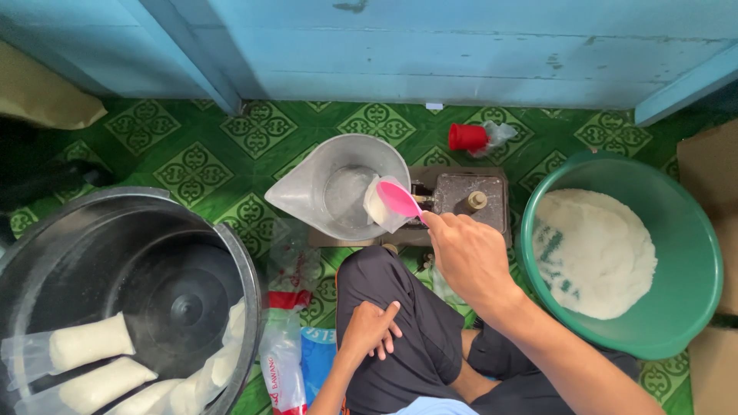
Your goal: Scooping sugar from a large bowl into small plastic bags using a spoon and a funnel-like stand.
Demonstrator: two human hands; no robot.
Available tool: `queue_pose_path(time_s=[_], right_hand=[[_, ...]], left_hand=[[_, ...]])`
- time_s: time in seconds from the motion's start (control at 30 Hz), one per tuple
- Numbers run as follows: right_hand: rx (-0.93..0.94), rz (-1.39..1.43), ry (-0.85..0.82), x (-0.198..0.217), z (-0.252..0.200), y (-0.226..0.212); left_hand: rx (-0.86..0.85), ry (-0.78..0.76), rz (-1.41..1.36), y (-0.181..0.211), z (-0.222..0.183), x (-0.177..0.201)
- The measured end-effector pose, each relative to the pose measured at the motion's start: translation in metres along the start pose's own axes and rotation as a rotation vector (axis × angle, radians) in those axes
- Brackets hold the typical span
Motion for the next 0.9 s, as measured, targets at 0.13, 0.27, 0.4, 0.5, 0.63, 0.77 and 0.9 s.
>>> queue_pose_path(time_s=[0.13,0.27,0.4,0.5,0.63,0.77,0.9], right_hand=[[-0.039,0.035,0.02,0.016,-0.008,-0.003],[-0.083,0.053,0.071,0.036,-0.021,-0.002],[-0.208,0.165,0.116,0.061,-0.032,0.005],[-0.381,0.382,0.135,0.074,-0.045,0.02],[-0.599,0.507,0.134,0.088,-0.062,0.046],[-0.919,0.745,0.217,0.083,-0.094,0.087],[-1.106,0.779,0.324,0.051,-0.149,0.15]], left_hand=[[-0.041,0.011,-0.001,-0.003,0.004,-0.001],[-0.011,0.003,0.016,-0.002,0.002,-0.002],[-0.005,0.013,0.016,-0.004,0.006,-0.004],[0.022,0.023,0.027,-0.002,0.003,-0.005],[0.02,0.029,0.046,0.002,0.001,-0.005],[0.051,0.037,0.065,0.004,0.005,-0.007],[0.09,0.057,0.059,-0.009,0.022,-0.015]])
Point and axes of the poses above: each hand's wrist, its own z-axis towards the middle knuckle, its own x-axis out of the back of the hand, y = z × x, the point moved 4 cm from there along z, towards the middle knuckle, and after that the axes turned 13 degrees about z, right-handed, at the moved point
